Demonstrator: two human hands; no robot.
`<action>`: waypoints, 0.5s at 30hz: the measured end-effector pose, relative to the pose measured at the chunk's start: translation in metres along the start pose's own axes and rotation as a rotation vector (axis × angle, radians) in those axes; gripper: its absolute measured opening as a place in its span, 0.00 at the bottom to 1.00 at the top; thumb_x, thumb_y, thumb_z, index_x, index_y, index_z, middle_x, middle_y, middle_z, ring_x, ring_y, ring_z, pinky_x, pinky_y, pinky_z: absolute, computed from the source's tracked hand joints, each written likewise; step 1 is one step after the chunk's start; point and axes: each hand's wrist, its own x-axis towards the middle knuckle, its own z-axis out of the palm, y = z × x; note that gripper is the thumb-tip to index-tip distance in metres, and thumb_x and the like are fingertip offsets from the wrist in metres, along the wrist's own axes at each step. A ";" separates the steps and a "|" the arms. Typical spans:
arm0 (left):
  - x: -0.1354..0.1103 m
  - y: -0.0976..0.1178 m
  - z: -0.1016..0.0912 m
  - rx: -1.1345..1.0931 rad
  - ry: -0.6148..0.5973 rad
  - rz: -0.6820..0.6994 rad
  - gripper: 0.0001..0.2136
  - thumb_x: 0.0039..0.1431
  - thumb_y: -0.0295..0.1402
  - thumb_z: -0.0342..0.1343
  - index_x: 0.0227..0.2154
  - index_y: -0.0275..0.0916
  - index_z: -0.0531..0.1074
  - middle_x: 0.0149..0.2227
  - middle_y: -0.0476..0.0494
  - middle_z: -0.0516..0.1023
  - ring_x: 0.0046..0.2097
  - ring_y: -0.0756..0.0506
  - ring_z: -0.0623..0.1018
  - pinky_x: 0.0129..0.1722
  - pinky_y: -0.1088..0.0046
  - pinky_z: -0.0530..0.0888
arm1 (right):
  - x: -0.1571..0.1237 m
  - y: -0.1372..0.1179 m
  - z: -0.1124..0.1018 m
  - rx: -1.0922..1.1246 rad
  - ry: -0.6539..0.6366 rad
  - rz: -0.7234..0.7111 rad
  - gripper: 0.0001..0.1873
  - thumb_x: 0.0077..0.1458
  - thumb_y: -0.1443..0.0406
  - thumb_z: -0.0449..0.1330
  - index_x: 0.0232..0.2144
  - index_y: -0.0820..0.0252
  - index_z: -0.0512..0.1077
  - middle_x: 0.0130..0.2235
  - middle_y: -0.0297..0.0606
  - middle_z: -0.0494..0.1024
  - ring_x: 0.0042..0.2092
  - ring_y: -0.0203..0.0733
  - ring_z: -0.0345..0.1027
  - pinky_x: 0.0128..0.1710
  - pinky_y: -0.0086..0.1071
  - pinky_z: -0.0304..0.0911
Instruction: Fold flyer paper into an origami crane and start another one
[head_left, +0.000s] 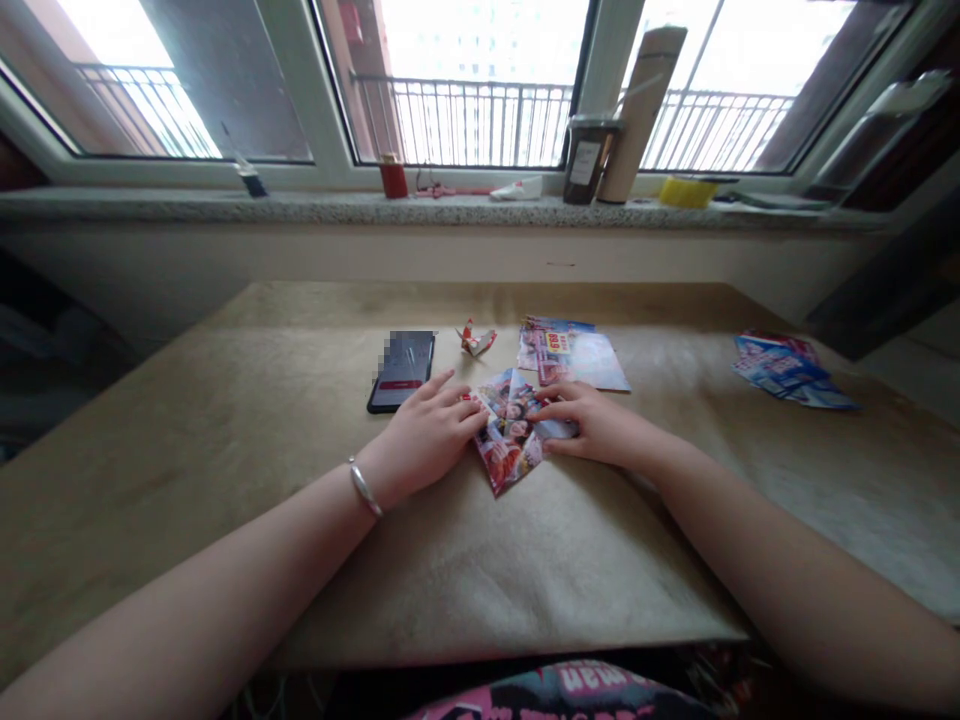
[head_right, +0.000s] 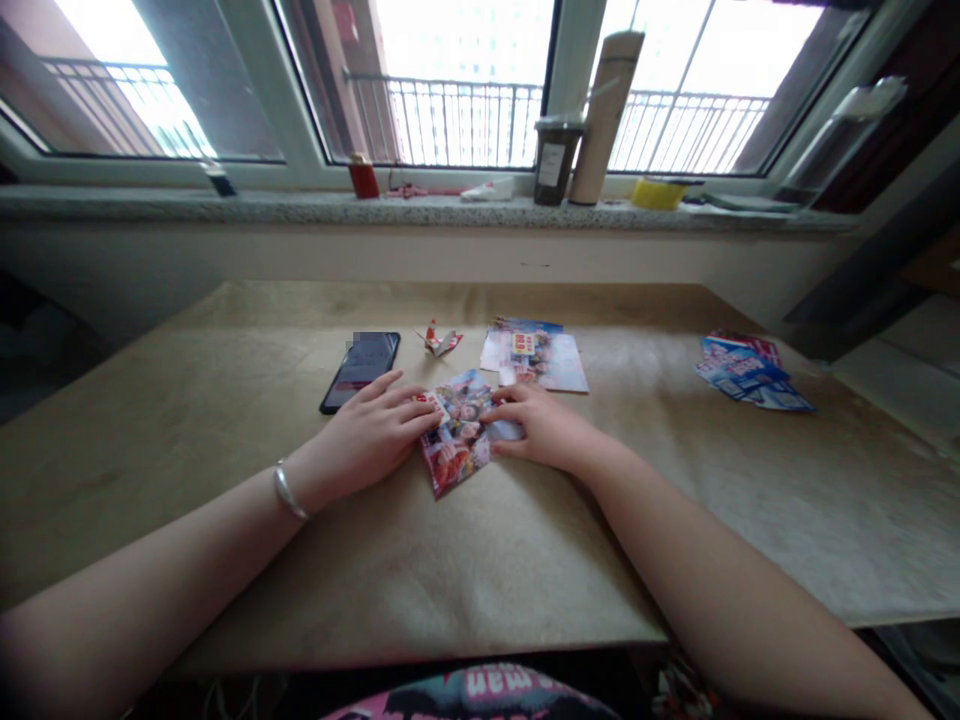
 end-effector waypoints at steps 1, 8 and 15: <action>0.000 0.001 0.000 -0.004 -0.014 -0.004 0.13 0.61 0.26 0.47 0.46 0.40 0.71 0.47 0.43 0.76 0.52 0.43 0.71 0.61 0.55 0.56 | 0.000 -0.002 -0.001 -0.011 -0.008 -0.006 0.19 0.49 0.59 0.63 0.45 0.55 0.75 0.53 0.46 0.70 0.55 0.50 0.62 0.56 0.47 0.56; -0.001 0.010 -0.002 -0.007 -0.140 -0.081 0.16 0.60 0.26 0.48 0.51 0.34 0.67 0.49 0.36 0.73 0.48 0.41 0.73 0.46 0.63 0.71 | -0.002 -0.017 -0.014 -0.124 -0.079 -0.088 0.26 0.46 0.55 0.64 0.48 0.57 0.73 0.53 0.45 0.71 0.54 0.52 0.62 0.56 0.47 0.56; 0.000 0.010 -0.006 0.009 -0.142 -0.163 0.13 0.59 0.28 0.49 0.46 0.36 0.71 0.41 0.39 0.75 0.40 0.42 0.75 0.39 0.66 0.72 | -0.001 -0.033 -0.017 -0.255 -0.096 -0.060 0.15 0.55 0.59 0.56 0.42 0.56 0.76 0.43 0.44 0.75 0.48 0.49 0.66 0.48 0.42 0.62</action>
